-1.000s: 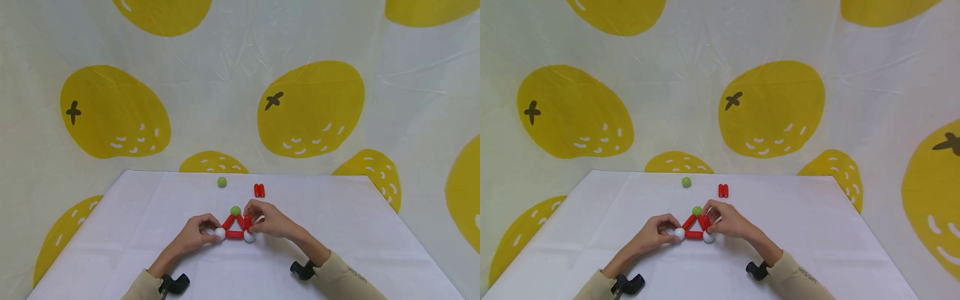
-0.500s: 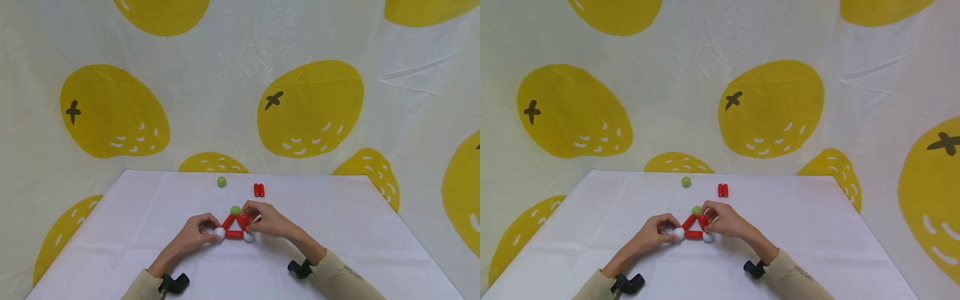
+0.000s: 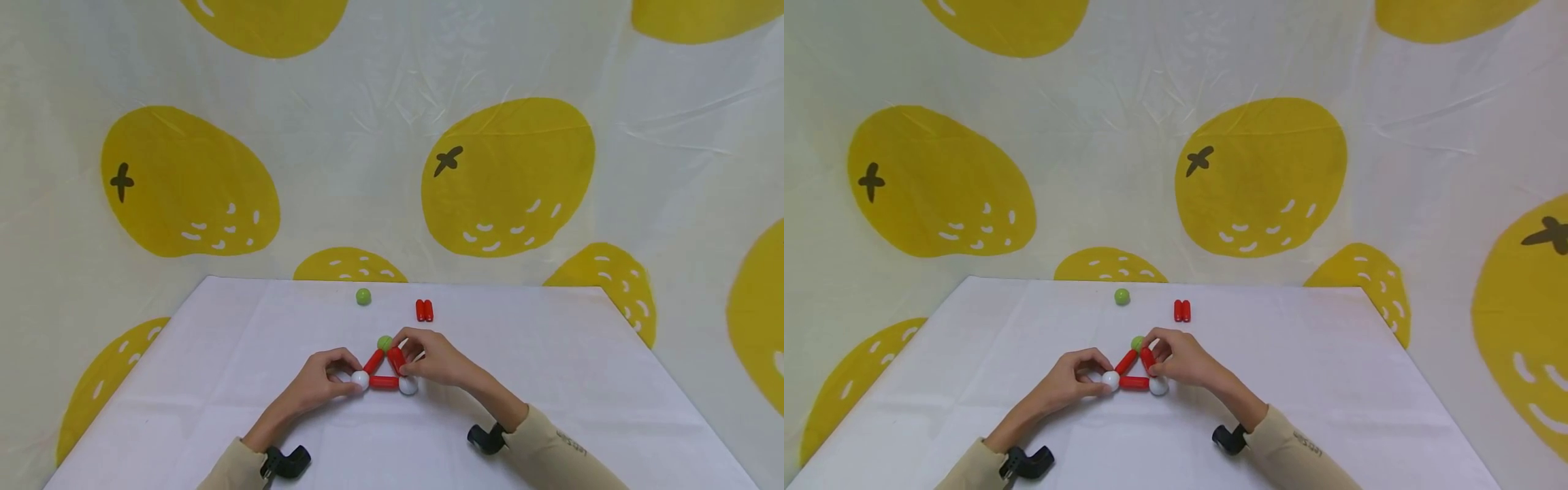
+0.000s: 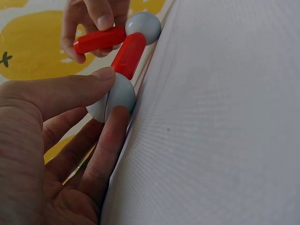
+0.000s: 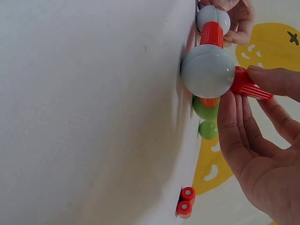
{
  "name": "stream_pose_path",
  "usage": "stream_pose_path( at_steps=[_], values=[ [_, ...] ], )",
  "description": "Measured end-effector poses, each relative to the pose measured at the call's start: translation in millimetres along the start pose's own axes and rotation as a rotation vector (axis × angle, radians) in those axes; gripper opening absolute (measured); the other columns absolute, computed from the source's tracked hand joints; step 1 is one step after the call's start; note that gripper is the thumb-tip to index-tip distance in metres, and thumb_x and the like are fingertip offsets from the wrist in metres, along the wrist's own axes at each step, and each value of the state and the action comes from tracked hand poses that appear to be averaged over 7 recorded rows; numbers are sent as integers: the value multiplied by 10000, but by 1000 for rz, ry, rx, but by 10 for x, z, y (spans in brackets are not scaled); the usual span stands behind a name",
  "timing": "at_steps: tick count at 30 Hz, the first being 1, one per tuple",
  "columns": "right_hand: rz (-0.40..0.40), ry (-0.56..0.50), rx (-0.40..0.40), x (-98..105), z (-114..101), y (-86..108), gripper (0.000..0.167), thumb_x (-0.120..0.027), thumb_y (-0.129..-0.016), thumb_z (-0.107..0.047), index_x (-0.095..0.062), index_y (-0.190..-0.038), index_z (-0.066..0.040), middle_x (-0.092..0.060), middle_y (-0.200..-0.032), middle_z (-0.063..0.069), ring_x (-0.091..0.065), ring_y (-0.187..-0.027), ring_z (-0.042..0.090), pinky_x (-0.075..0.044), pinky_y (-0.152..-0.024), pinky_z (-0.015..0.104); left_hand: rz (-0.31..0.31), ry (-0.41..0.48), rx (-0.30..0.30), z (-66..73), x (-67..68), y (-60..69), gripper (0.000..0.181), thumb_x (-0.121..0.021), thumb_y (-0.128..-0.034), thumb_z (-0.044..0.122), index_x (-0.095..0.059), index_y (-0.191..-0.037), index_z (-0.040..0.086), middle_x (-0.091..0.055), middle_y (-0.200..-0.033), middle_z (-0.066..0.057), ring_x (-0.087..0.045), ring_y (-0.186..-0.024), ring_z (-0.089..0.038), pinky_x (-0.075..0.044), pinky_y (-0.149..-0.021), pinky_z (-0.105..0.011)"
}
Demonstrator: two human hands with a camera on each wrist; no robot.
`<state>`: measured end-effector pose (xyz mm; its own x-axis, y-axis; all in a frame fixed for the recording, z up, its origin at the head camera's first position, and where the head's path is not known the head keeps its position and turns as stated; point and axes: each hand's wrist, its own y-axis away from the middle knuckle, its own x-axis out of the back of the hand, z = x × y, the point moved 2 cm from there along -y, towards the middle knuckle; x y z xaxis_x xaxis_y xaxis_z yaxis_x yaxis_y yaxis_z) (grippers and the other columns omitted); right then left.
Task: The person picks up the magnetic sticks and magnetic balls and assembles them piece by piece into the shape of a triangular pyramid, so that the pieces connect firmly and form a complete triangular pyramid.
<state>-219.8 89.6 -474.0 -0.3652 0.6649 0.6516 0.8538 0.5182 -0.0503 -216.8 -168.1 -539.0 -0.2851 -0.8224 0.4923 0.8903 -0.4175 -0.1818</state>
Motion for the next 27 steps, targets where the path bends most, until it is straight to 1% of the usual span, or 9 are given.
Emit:
stream_pose_path(
  at_steps=[9, 19, 27],
  values=[
    [-1, -4, -10, 3, 5, -16, 352, -766, -892, -82, -666, -1223, -148, -696, -1034, 28, -624, -941, 174, -590, -773, 301, -2, -5, -3, -12, 4, -14, 274, -851, -850, 256, -729, -1083, 177, -726, -1065, -9, -649, -995, -156, -561, -772, -200],
    [-4, -12, 2, 3, 3, -9, 362, -764, -893, -79, -669, -1238, -135, -704, -1057, 41, -629, -947, 172, -593, -785, 296, -3, -14, -3, -16, 10, -14, 276, -855, -849, 261, -731, -1081, 177, -727, -1067, -11, -654, -997, -156, -560, -774, -197],
    [-1, -32, 23, 52, 23, 13, 366, -768, -886, -96, -669, -1236, -135, -719, -1050, 44, -645, -946, 171, -598, -793, 285, -3, -16, -1, -12, 12, -13, 272, -858, -845, 260, -732, -1071, 176, -727, -1056, -10, -652, -986, -153, -557, -766, -199]
  ],
)
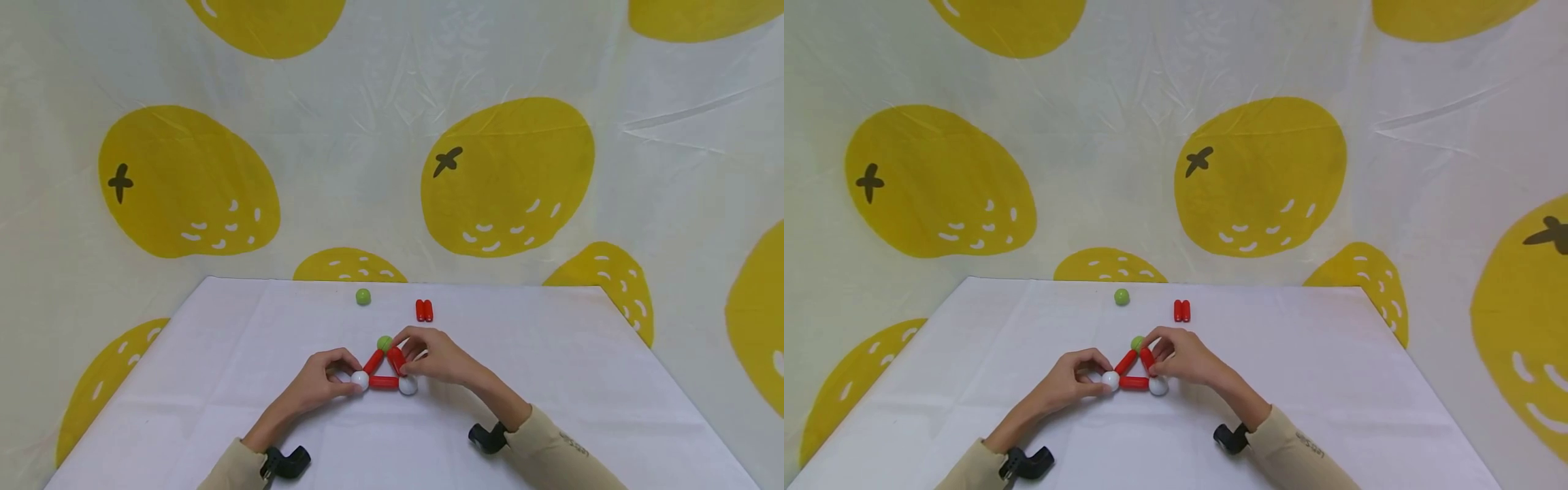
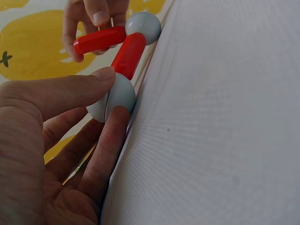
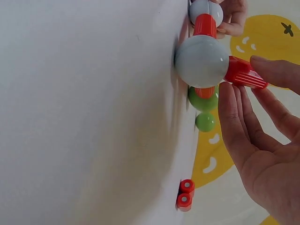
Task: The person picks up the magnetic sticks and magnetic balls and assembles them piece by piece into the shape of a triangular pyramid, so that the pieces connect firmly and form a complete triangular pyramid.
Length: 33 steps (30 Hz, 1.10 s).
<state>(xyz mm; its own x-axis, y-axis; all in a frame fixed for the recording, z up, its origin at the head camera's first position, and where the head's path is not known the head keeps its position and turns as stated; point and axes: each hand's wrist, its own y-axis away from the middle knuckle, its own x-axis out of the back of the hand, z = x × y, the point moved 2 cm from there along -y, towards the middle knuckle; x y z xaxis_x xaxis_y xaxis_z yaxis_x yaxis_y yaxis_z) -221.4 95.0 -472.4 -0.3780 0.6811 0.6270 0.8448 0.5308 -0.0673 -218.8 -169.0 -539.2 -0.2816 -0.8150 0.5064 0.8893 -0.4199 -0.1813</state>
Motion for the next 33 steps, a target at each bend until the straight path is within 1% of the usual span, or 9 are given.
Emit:
stream_pose_path(
  at_steps=[5, 8, 12, 16, 24, 29, 33],
  values=[
    [18, -9, 3, 49, 15, 7, 354, -760, -889, -85, -665, -1228, -115, -725, -1031, 47, -658, -927, 162, -607, -827, 286, 2, -1, -2, -9, -5, 1, 266, -858, -844, 258, -734, -1065, 178, -729, -1049, -10, -649, -983, -155, -554, -761, -200],
    [24, -17, 12, 80, 19, 7, 339, -750, -896, -79, -663, -1224, -83, -725, -1020, 65, -662, -915, 160, -604, -837, 281, 2, -4, 0, -13, -5, 6, 261, -856, -845, 260, -733, -1063, 183, -729, -1048, -6, -646, -984, -156, -555, -758, -201],
    [29, -19, 30, 109, 25, -1, 345, -749, -898, -82, -654, -1226, -34, -722, -1017, 92, -657, -915, 164, -587, -813, 254, 2, -7, 3, -21, -6, 13, 261, -855, -846, 260, -730, -1065, 188, -728, -1052, -4, -645, -988, -156, -556, -760, -200],
    [42, -6, 35, 137, 32, -15, 337, -747, -900, -87, -659, -1219, -25, -723, -1006, 92, -652, -912, 171, -559, -781, 244, -2, -3, 3, -27, -9, 15, 268, -854, -847, 256, -730, -1072, 180, -728, -1058, -10, -648, -986, -159, -556, -758, -200],
    [74, 8, 3, 266, 70, -76, 293, -737, -907, -66, -672, -1192, -49, -725, -997, 100, -654, -912, 178, -555, -798, 279, -1, -14, 2, -16, -10, 8, 273, -855, -849, 265, -731, -1075, 176, -726, -1055, -7, -647, -984, -153, -552, -749, -197],
    [108, 21, -7, 385, 111, -141, 284, -736, -908, -51, -672, -1184, -37, -723, -977, 94, -659, -898, 180, -559, -813, 289, 0, -16, 0, -11, -2, 7, 266, -852, -850, 263, -729, -1071, 179, -723, -1054, -13, -645, -974, -145, -556, -740, -198],
    [137, 31, -51, 496, 146, -214, 277, -726, -917, -54, -670, -1188, -44, -715, -980, 90, -657, -865, 184, -570, -789, 293, -2, -4, 0, -3, 3, 5, 266, -850, -853, 258, -729, -1075, 177, -723, -1062, -19, -646, -977, -147, -558, -740, -199]
  ],
)
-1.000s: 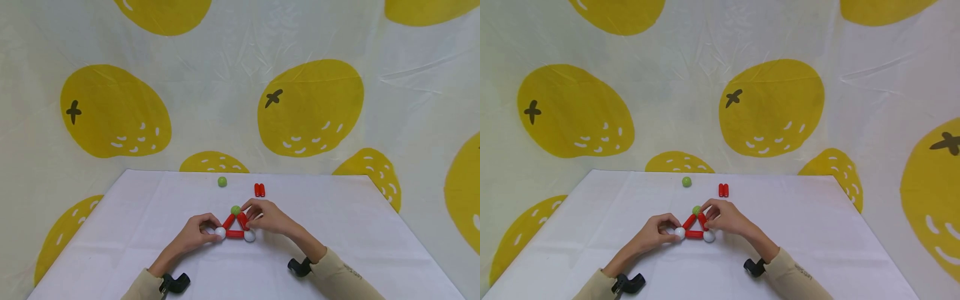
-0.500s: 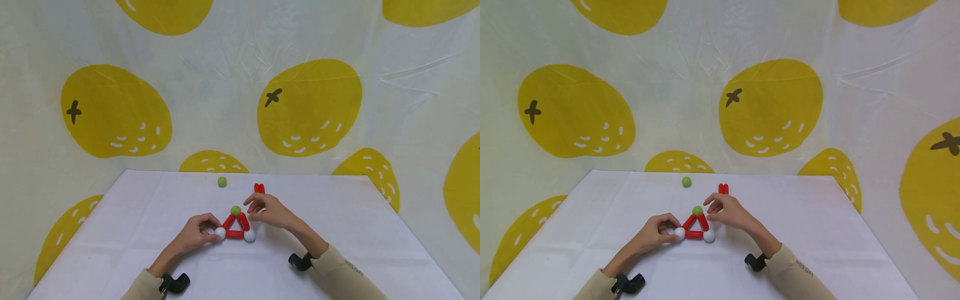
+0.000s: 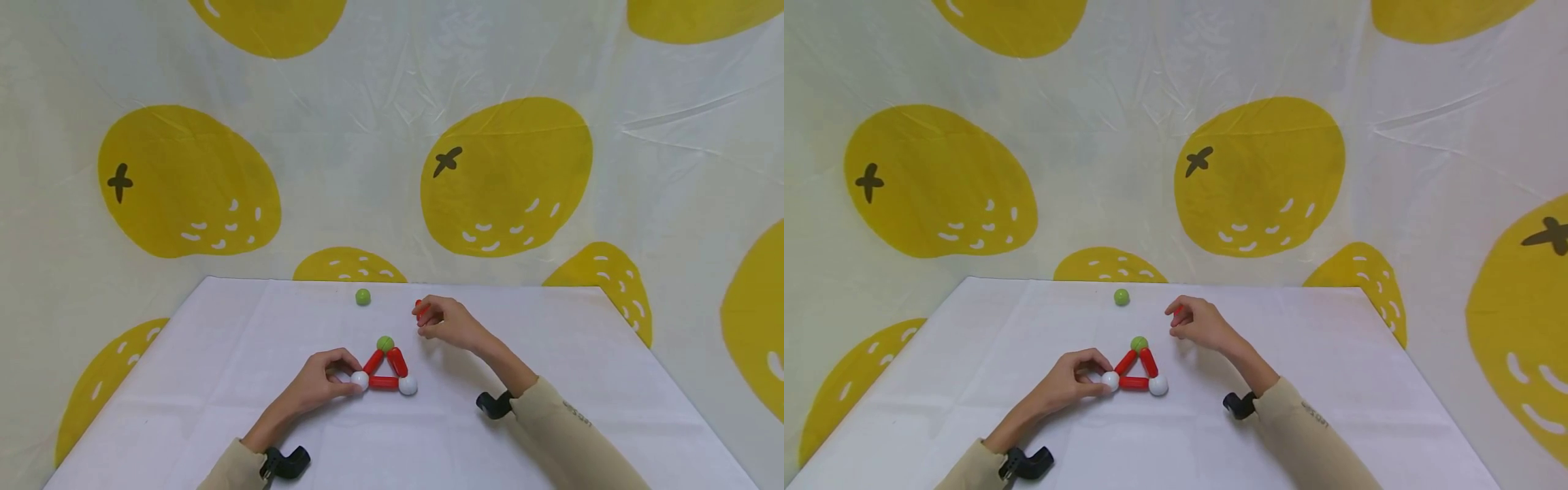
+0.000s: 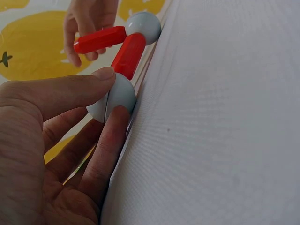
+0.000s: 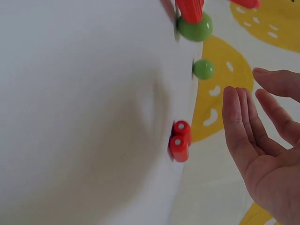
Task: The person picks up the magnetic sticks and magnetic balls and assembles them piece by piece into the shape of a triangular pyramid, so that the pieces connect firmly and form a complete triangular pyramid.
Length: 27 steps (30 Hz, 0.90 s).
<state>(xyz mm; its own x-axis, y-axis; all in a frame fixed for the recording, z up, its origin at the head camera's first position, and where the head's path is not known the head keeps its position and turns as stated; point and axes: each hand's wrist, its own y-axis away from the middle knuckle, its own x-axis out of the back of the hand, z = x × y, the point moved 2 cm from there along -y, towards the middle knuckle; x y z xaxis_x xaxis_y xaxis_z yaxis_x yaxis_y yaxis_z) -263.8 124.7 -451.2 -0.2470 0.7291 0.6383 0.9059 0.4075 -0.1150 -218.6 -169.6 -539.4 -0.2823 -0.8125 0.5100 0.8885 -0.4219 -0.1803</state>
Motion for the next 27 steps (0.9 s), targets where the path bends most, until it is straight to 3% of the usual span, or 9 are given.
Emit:
stream_pose_path(
  at_steps=[5, 17, 27],
  values=[
    [26, 18, -53, 100, 107, -161, 287, -707, -932, -50, -657, -1213, -17, -718, -990, 128, -671, -820, 188, -595, -773, 297, -4, 19, 3, -5, -11, 4, 266, -850, -853, 249, -728, -1078, 174, -723, -1069, -23, -648, -985, -163, -560, -747, -198],
    [90, 13, -237, 216, 431, -500, 388, -711, -951, -136, -613, -1307, -15, -675, -1129, 191, -715, -924, 300, -615, -883, 380, 2, 13, 1, -18, -18, 11, 265, -847, -854, 255, -726, -1077, 178, -719, -1066, -20, -648, -983, -171, -558, -744, -196],
    [69, -43, -329, 167, 649, -616, 403, -730, -946, -162, -628, -1311, -26, -665, -1161, 193, -702, -880, 230, -615, -816, 302, 0, 21, -2, -30, -31, 11, 268, -854, -849, 253, -726, -1073, 181, -720, -1066, -15, -643, -982, -160, -554, -748, -197]
  ],
)
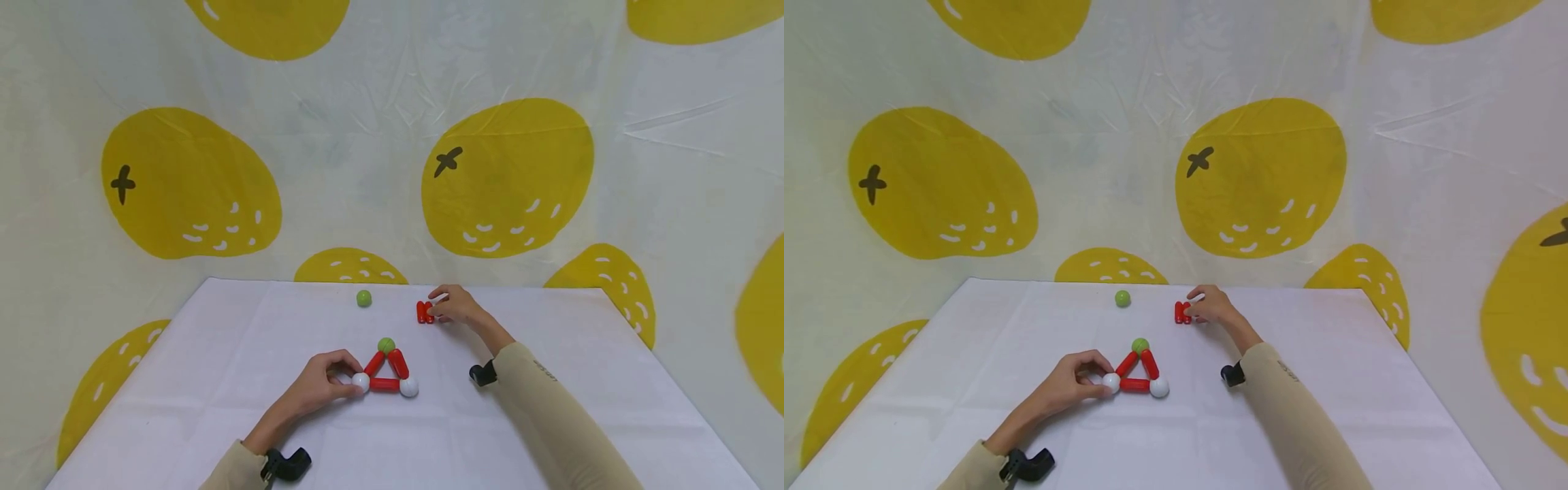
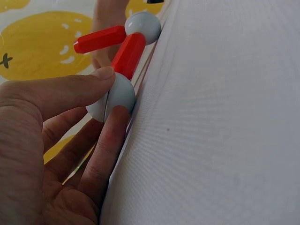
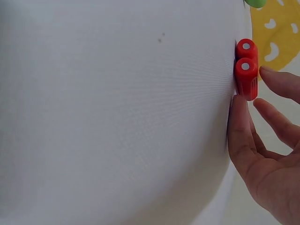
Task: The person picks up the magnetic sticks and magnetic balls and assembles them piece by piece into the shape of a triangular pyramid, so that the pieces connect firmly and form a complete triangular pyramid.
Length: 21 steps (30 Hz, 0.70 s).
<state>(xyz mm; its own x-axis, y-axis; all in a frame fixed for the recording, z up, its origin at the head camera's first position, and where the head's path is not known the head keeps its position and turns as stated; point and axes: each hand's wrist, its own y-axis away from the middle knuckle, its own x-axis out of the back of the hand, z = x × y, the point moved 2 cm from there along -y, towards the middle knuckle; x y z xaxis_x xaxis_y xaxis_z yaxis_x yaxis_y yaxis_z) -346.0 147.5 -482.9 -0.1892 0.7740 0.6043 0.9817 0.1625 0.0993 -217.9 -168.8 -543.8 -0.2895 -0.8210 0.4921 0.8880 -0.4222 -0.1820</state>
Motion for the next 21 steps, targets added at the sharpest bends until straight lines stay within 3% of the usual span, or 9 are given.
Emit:
stream_pose_path(
  at_steps=[12, 21],
  values=[
    [-29, 2, -1, -19, -4, -9, 365, -701, -954, -143, -665, -1297, -24, -675, -1242, 188, -671, -912, 218, -602, -793, 271, -1, 4, 2, 4, 8, 0, 266, -852, -848, 254, -726, -1073, 184, -721, -1066, -13, -645, -987, -164, -554, -750, -199],
    [-13, -10, -7, -35, 10, -1, 338, -712, -933, -113, -668, -1248, 2, -670, -1204, 187, -668, -867, 197, -600, -776, 266, -4, 2, 5, 6, 10, 5, 260, -848, -851, 251, -726, -1071, 183, -720, -1068, -16, -644, -992, -168, -552, -749, -200]
  ],
)
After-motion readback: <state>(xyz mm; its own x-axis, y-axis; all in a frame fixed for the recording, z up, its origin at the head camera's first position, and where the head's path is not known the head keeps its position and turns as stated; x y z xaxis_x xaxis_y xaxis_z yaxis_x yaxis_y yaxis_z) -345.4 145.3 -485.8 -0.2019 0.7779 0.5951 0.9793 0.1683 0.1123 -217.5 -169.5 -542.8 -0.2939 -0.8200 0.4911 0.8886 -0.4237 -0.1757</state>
